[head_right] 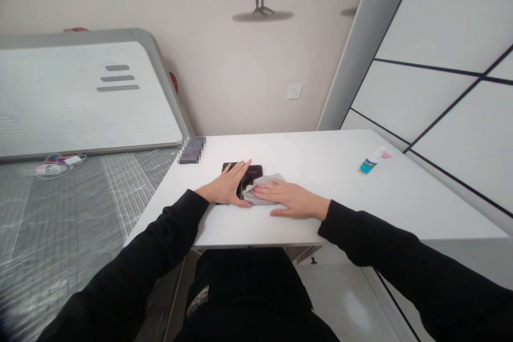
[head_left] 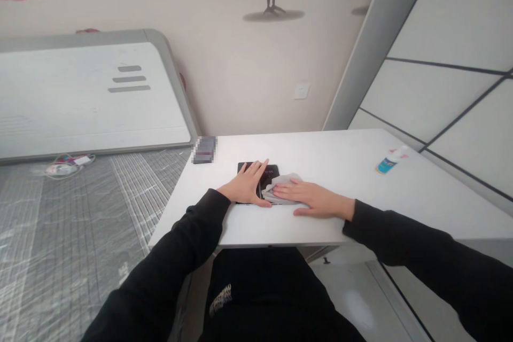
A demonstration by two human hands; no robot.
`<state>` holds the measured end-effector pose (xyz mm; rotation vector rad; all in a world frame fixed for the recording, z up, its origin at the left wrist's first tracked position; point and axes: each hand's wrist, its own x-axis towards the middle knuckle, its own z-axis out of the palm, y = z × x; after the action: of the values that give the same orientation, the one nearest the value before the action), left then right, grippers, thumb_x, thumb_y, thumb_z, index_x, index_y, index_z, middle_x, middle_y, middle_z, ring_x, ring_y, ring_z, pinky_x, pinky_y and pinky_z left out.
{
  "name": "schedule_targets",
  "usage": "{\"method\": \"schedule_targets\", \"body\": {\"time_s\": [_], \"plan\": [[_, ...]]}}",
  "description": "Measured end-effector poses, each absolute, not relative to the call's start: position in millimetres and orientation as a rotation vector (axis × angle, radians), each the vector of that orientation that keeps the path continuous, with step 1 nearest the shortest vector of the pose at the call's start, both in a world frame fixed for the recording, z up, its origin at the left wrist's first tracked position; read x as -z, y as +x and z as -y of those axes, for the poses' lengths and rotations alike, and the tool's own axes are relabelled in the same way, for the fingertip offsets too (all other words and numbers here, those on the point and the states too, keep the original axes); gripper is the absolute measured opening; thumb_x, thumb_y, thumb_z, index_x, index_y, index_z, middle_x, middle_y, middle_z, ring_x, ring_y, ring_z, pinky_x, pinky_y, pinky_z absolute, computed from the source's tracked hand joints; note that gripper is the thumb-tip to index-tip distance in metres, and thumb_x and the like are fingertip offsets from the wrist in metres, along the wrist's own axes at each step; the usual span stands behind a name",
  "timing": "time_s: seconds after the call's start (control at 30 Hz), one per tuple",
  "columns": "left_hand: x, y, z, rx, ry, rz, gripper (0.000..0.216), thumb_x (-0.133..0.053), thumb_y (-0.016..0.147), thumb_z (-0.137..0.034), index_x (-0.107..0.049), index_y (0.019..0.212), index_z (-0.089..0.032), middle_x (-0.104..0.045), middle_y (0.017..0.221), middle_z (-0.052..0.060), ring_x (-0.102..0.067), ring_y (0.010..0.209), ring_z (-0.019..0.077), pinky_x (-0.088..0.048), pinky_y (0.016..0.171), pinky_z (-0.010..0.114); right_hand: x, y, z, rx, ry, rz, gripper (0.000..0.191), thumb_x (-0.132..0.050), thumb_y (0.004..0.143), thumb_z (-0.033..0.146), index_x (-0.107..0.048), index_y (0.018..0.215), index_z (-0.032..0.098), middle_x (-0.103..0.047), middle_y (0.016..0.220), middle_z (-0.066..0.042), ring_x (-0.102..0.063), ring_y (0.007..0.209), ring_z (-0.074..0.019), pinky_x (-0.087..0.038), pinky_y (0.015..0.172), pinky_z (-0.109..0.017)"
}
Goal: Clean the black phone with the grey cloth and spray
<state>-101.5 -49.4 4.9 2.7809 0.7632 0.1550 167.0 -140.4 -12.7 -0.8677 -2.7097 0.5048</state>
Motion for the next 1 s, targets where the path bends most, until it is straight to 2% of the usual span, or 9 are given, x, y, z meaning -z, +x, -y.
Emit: {"method": "schedule_targets", "body": {"time_s": [0.1,0.23,0.47,0.6,0.73,0.9,1.0], "plan": [[-5,-102,50,-0.133,2.772,-0.778,0.137,-0.069,0.068,-0.077,0.007,0.161,-0.012,-0.011,0.168,0.025,-0.009,0.156,0.0409,-0.007,0.124,0.057,14,168,108,-0.433,-1.016,2.643,0.062,-0.039,0.104,0.055,-0.024,0.16,0.031,-0.036,0.163,-0.002,-0.026,0.154,-0.0231,-0.009,0.128,-0.052],[-5,-103,50,-0.13,2.735,-0.792,0.138,-0.067,0.069,-0.079,0.009,0.16,-0.011,-0.01,0.168,0.026,-0.009,0.156,0.0409,-0.008,0.124,0.058,21,135,82,-0.386,-1.074,2.563,0.075,-0.041,0.099,0.065,-0.025,0.16,0.025,-0.026,0.166,-0.008,-0.022,0.155,-0.0278,-0.015,0.127,-0.055],[-7,-102,51,-0.147,2.759,-0.797,0.136,-0.067,0.068,-0.079,0.005,0.16,-0.01,-0.016,0.166,0.026,-0.016,0.155,0.0406,-0.008,0.124,0.057,21,125,142,-0.526,-0.891,2.677,0.087,-0.048,0.094,0.07,-0.021,0.161,0.021,-0.031,0.165,-0.01,-0.025,0.154,-0.0279,-0.011,0.129,-0.05],[-7,-100,53,-0.141,2.768,-0.798,0.137,-0.069,0.067,-0.078,0.003,0.16,-0.009,-0.017,0.166,0.027,-0.015,0.155,0.0409,-0.008,0.124,0.058,12,160,148,-0.544,-0.892,2.7,0.07,-0.041,0.102,0.06,-0.02,0.161,0.03,-0.033,0.164,-0.004,-0.026,0.154,-0.0241,-0.007,0.128,-0.051],[-6,-101,53,-0.15,2.76,-0.795,0.137,-0.069,0.068,-0.078,0.005,0.16,-0.01,-0.013,0.167,0.026,-0.011,0.156,0.04,-0.009,0.124,0.057,13,163,108,-0.479,-1.094,2.582,0.062,-0.036,0.103,0.059,-0.026,0.159,0.034,-0.036,0.163,-0.002,-0.027,0.153,-0.0249,-0.012,0.126,-0.057],[-7,-106,49,-0.133,2.722,-0.823,0.14,-0.068,0.067,-0.08,0.007,0.16,-0.006,-0.012,0.167,0.027,-0.011,0.156,0.0398,-0.008,0.125,0.056,21,115,87,-0.433,-1.111,2.521,0.076,-0.039,0.098,0.068,-0.026,0.16,0.024,-0.024,0.166,-0.009,-0.021,0.155,-0.0282,-0.015,0.127,-0.055],[-7,-108,48,-0.121,2.733,-0.823,0.141,-0.068,0.066,-0.08,0.006,0.16,-0.008,-0.012,0.167,0.026,-0.012,0.156,0.0402,-0.008,0.125,0.057,22,104,116,-0.51,-1.017,2.602,0.085,-0.044,0.095,0.071,-0.024,0.16,0.022,-0.027,0.166,-0.009,-0.021,0.155,-0.0288,-0.011,0.128,-0.052]]}}
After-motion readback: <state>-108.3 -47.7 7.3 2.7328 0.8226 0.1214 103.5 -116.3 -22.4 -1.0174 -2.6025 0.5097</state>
